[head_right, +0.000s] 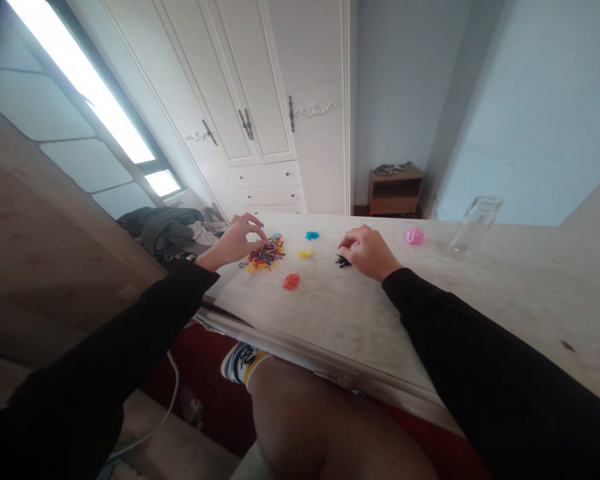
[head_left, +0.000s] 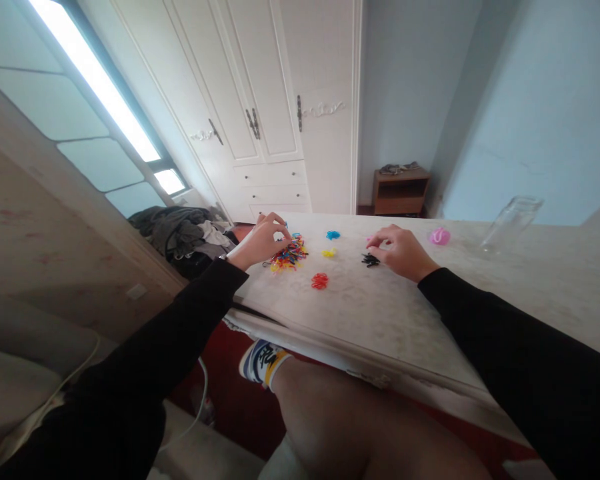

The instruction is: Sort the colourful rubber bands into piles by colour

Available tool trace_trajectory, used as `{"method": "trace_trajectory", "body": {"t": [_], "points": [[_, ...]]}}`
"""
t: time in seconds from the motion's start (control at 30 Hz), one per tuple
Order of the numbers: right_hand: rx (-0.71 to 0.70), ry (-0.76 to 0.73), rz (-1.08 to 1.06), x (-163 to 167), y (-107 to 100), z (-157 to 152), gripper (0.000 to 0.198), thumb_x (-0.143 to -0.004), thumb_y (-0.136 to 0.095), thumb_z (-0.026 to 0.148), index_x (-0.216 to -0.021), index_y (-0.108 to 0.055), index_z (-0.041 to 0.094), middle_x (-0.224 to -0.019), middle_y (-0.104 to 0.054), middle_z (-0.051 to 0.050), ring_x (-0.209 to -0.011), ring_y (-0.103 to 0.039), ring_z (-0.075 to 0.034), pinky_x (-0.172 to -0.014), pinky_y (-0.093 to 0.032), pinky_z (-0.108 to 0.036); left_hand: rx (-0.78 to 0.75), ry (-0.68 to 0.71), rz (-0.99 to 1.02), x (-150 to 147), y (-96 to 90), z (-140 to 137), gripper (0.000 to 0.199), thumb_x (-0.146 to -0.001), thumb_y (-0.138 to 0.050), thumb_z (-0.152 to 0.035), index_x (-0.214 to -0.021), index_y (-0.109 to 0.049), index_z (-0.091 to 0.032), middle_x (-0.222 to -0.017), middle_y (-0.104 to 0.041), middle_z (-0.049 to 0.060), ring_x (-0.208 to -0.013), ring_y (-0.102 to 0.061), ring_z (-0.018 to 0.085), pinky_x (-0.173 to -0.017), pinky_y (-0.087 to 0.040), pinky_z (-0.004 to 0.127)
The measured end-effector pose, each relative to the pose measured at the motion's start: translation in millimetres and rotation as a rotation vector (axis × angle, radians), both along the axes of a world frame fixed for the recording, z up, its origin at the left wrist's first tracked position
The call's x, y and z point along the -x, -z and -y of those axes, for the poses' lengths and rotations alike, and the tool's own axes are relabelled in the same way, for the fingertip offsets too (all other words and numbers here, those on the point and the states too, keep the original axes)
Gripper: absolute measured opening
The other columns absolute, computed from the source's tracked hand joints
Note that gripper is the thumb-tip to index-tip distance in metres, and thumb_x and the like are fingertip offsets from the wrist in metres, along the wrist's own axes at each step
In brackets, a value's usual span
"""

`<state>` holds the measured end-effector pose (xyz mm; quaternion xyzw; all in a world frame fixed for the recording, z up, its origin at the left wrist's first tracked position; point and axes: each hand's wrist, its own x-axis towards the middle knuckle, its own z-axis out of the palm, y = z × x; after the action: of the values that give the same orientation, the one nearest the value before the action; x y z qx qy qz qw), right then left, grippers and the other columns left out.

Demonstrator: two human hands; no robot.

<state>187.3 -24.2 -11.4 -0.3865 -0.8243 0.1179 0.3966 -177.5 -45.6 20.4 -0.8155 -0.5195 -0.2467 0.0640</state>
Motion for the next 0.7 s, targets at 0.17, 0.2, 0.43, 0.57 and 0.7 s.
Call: {"method": "trace_trajectory", "body": {"t": [0.17,0.2,0.43,0.57,0.7], "points": [[-0.003,-0.005,-0.001,0,0,0,0.012,-0.076,-0.066,0.015,-0.070,-0.075,0.022,-0.083,-0.078,-0.006,-0.089,-0.066,-0.026,-0.080,-0.051,-0.039,0.057,-0.018,0.085,2,-4.3,4,0.009,-0.083,-0.072,-0.028,-0.081,-0.075,-0.019,-0.099,-0.070,0.007,-0.102,-0.060,0.024,-0.103,-0.043,0.044],[-0.004,-0.004,-0.003,0,0,0,0.012,-0.075,-0.066,0.015,-0.070,-0.075,0.022,-0.083,-0.078,-0.006,-0.089,-0.066,-0.026,-0.080,-0.051,-0.039,0.079,-0.024,0.112,2,-5.3,5,0.009,-0.083,-0.071,-0.028,-0.081,-0.074,-0.019,-0.094,-0.071,0.006,-0.097,-0.061,0.023,-0.099,-0.046,0.041],[0.006,-0.002,0.004,0,0,1,0.012,-0.075,-0.066,0.015,-0.070,-0.075,0.022,-0.083,-0.078,-0.006,-0.089,-0.067,-0.026,-0.080,-0.051,-0.039,0.158,-0.023,0.218,-3,-9.6,12,0.009,-0.084,-0.065,-0.023,-0.078,-0.069,-0.017,-0.076,-0.071,0.004,-0.073,-0.064,0.017,-0.073,-0.049,0.031],[0.006,-0.004,0.004,0,-1,1,0.011,-0.075,-0.067,0.015,-0.070,-0.074,0.022,-0.083,-0.078,-0.006,-0.089,-0.067,-0.026,-0.081,-0.051,-0.039,0.161,0.000,0.235,-4,-8.6,11,0.009,-0.085,-0.063,-0.021,-0.079,-0.067,-0.016,-0.075,-0.071,0.003,-0.069,-0.063,0.015,-0.069,-0.049,0.029],[0.009,-0.007,0.004,-1,-1,2,0.012,-0.075,-0.066,0.015,-0.070,-0.075,0.022,-0.083,-0.078,-0.006,-0.089,-0.067,-0.026,-0.080,-0.051,-0.039,0.176,-0.010,0.254,-2,-7.0,8,0.009,-0.084,-0.066,-0.023,-0.083,-0.070,-0.015,-0.075,-0.072,0.004,-0.069,-0.064,0.015,-0.068,-0.050,0.028]]}}
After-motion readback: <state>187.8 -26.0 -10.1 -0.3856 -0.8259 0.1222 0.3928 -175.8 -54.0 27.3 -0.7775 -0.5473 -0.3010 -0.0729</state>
